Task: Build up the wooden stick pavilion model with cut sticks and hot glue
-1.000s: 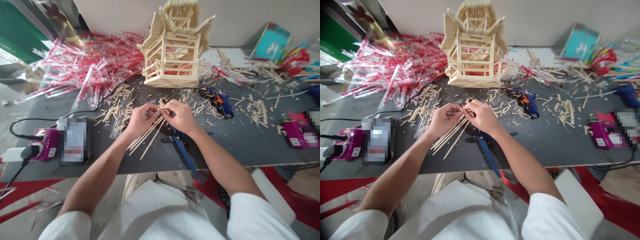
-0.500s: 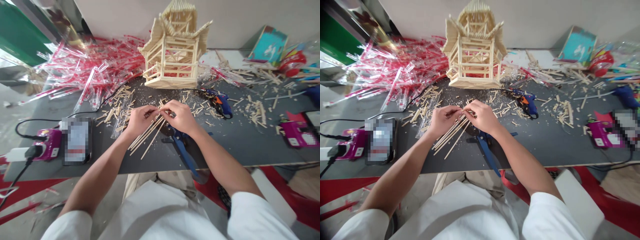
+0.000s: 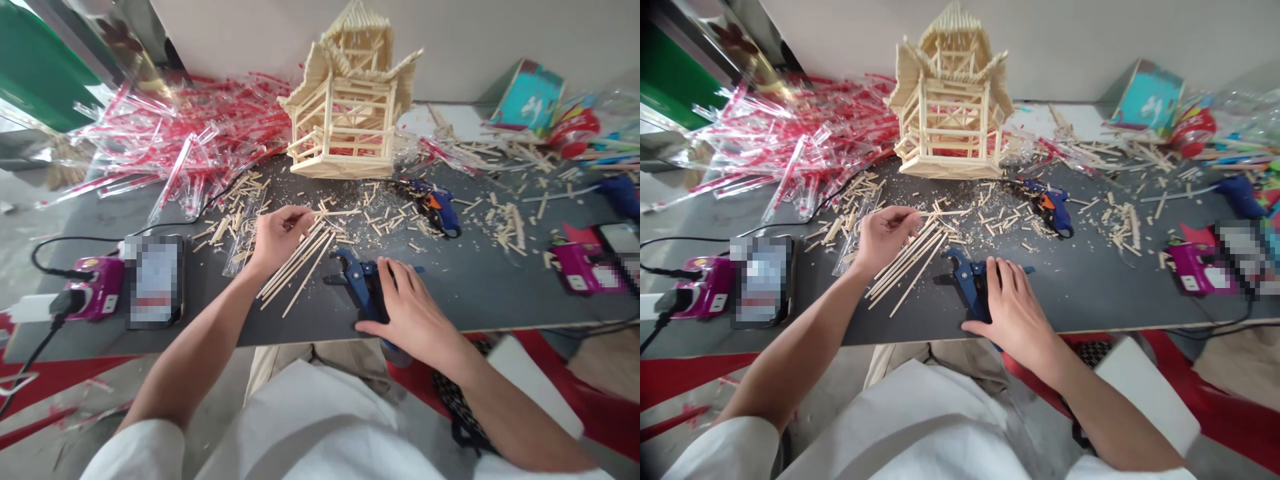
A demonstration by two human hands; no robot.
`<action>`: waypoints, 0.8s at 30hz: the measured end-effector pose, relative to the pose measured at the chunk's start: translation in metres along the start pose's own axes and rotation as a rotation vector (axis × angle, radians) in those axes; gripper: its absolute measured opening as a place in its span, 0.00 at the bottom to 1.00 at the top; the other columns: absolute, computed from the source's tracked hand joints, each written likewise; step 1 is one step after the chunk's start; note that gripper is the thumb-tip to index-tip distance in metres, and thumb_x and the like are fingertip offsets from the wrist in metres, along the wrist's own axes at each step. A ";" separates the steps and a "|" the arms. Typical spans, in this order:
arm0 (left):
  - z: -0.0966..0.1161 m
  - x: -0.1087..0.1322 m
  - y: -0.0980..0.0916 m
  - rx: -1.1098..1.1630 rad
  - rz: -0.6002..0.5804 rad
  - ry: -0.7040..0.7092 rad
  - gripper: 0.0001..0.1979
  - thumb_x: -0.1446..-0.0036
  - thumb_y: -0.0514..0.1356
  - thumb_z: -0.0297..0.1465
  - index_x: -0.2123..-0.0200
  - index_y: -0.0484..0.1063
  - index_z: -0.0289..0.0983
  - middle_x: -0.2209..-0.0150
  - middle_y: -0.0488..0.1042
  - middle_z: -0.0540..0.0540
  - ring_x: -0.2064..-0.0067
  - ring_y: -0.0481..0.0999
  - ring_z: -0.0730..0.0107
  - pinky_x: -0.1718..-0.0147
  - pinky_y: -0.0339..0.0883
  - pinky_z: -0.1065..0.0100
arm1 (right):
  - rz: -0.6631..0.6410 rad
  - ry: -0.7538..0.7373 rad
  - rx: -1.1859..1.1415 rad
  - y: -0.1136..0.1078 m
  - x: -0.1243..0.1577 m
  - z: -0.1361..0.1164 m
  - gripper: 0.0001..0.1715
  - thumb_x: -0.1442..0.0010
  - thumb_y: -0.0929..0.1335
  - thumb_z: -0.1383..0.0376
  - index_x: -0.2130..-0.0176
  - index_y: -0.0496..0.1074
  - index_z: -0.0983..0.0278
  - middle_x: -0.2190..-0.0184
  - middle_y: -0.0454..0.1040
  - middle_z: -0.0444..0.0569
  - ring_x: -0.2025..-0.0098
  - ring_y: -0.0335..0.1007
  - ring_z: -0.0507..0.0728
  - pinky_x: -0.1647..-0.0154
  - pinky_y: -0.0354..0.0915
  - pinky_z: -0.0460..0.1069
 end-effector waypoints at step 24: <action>0.002 0.009 -0.010 -0.033 0.248 0.111 0.12 0.33 0.63 0.41 0.59 0.80 0.38 0.67 0.82 0.48 0.69 0.82 0.71 0.69 0.76 0.71 | -0.124 0.249 -1.278 -0.001 -0.044 -0.026 0.35 0.31 0.57 0.36 0.64 0.71 0.61 0.72 0.72 0.45 0.68 0.67 0.55 0.64 0.63 0.48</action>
Point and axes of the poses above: each hand's wrist, its own x-axis away from the middle knuckle, its own y-axis out of the palm, z = x × y, the point moved 9 cm from there along -x, towards the middle knuckle
